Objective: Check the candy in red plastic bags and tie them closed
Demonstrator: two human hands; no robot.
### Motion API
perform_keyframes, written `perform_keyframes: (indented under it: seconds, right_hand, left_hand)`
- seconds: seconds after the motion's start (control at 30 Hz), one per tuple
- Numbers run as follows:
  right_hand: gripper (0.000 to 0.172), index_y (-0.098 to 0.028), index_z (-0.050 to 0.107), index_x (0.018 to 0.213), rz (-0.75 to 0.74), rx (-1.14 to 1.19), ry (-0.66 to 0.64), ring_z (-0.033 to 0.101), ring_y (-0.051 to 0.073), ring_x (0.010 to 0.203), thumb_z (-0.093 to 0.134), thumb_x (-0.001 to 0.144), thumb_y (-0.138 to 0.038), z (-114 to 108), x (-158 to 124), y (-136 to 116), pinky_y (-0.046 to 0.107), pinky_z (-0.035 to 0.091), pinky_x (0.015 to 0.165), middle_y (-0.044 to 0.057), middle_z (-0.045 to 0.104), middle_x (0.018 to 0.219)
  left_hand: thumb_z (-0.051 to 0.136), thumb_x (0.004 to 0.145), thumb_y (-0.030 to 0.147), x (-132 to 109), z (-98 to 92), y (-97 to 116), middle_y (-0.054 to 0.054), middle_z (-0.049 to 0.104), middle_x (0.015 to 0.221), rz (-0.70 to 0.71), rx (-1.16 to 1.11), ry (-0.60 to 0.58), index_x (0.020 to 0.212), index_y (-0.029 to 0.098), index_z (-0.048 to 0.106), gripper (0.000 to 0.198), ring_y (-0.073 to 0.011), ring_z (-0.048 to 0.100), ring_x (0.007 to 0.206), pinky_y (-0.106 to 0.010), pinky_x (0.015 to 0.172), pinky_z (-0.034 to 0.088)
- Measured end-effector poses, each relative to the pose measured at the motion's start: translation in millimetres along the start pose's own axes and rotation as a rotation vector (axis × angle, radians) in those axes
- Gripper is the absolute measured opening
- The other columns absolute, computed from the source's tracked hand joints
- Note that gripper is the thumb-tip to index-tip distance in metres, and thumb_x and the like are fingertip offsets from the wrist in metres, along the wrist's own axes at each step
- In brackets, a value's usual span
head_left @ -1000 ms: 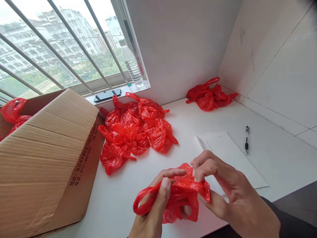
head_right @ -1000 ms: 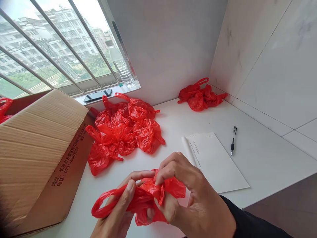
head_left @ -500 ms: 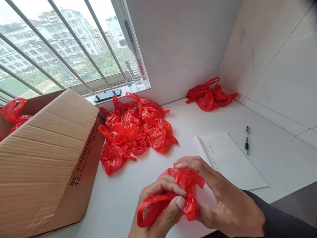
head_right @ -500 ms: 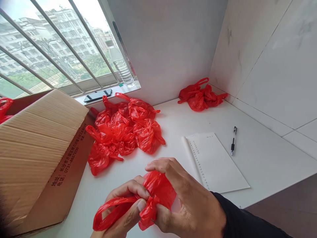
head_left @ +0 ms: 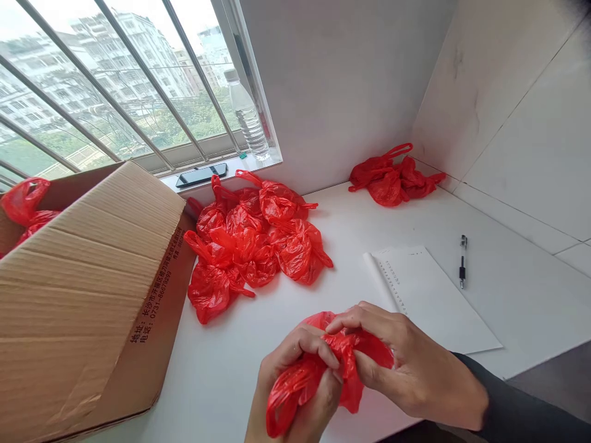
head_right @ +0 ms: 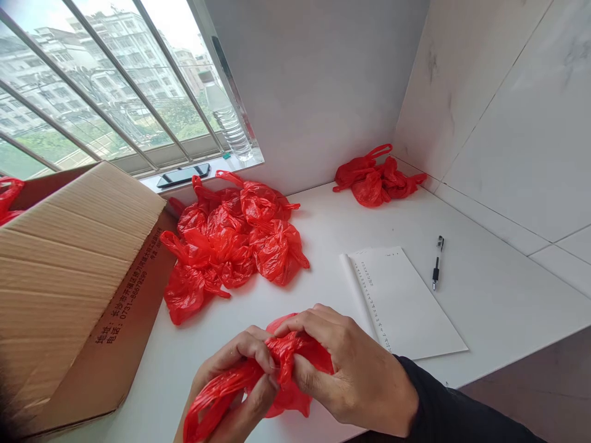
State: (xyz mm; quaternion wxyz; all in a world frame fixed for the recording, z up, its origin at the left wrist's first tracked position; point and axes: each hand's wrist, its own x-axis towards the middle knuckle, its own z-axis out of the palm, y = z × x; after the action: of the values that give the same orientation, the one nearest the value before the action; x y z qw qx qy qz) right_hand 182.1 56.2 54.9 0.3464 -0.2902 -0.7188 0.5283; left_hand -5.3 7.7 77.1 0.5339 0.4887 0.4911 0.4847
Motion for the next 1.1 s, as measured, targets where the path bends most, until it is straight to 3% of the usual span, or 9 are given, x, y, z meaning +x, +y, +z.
perform_keyframes:
  seconds: [0.13,0.23,0.43,0.7,0.87,0.97,1.1]
  right_hand:
    - [0.031,-0.028,0.066,0.125,0.049,-0.008,-0.001,0.065,0.016,0.108,0.063,0.095,-0.018,0.6,-1.7,1.1,0.027,0.048,0.094,-0.002,0.071,0.118]
    - [0.035,-0.029,0.065,0.127,0.072,-0.016,0.004,0.065,0.016,0.107,0.063,0.094,-0.016,0.9,-1.8,1.8,0.027,0.048,0.094,-0.002,0.071,0.118]
    - [0.03,-0.028,0.066,0.128,0.114,0.012,-0.001,0.066,0.018,0.107,0.063,0.097,-0.026,3.5,0.2,1.6,0.028,0.049,0.095,0.0,0.071,0.118]
    - [0.035,-0.028,0.064,0.137,0.157,0.088,-0.009,0.067,0.018,0.108,0.057,0.105,-0.041,3.7,0.7,-1.4,0.029,0.05,0.098,0.002,0.072,0.12]
    - [0.035,-0.029,0.064,0.138,0.142,0.14,-0.043,0.065,0.017,0.114,0.044,0.111,-0.038,4.0,4.8,-3.2,0.027,0.048,0.103,0.001,0.071,0.128]
    - [0.033,-0.032,0.065,0.137,0.131,0.141,-0.047,0.066,0.015,0.11,0.044,0.112,-0.036,5.2,6.3,-2.7,0.024,0.048,0.1,-0.001,0.071,0.127]
    - [0.033,-0.029,0.065,0.136,0.146,0.152,-0.1,0.068,0.014,0.093,0.044,0.111,-0.036,6.2,6.3,-0.4,0.025,0.052,0.089,-0.001,0.074,0.11]
  left_hand:
    - [0.067,0.092,0.02,-2.1,2.3,-8.2,0.002,0.064,0.083,0.145,0.154,0.086,0.087,0.025,0.064,0.008,-0.0108,0.057,0.067,-0.02,0.06,0.044]
    - [0.061,0.093,0.011,-2.8,5.7,-16.4,0.003,0.065,0.086,0.286,0.269,0.143,0.097,0.028,0.064,0.017,-0.0102,0.06,0.069,-0.02,0.064,0.047]
    - [0.056,0.094,0.006,-1.7,8.4,-34.8,-0.006,0.068,0.101,0.533,0.444,0.199,0.111,0.023,0.066,0.027,-0.0179,0.069,0.091,-0.024,0.069,0.053]
    - [0.056,0.097,0.008,-5.2,8.3,-33.4,-0.007,0.065,0.105,0.603,0.632,0.296,0.109,0.022,0.069,0.023,-0.0173,0.068,0.092,-0.023,0.072,0.055]
    - [0.048,0.103,0.013,-5.2,8.6,-44.3,-0.009,0.065,0.11,0.705,0.757,0.308,0.115,0.023,0.071,0.027,-0.0182,0.069,0.093,-0.025,0.076,0.056]
    - [0.044,0.106,0.017,-4.4,6.7,-54.7,-0.01,0.064,0.117,0.748,0.78,0.32,0.121,0.024,0.071,0.031,-0.0222,0.069,0.103,-0.03,0.083,0.058]
    - [0.047,0.105,0.014,-5.0,2.9,-62.3,-0.009,0.062,0.121,0.769,0.846,0.367,0.128,0.023,0.069,0.033,-0.0209,0.066,0.108,-0.03,0.09,0.054]
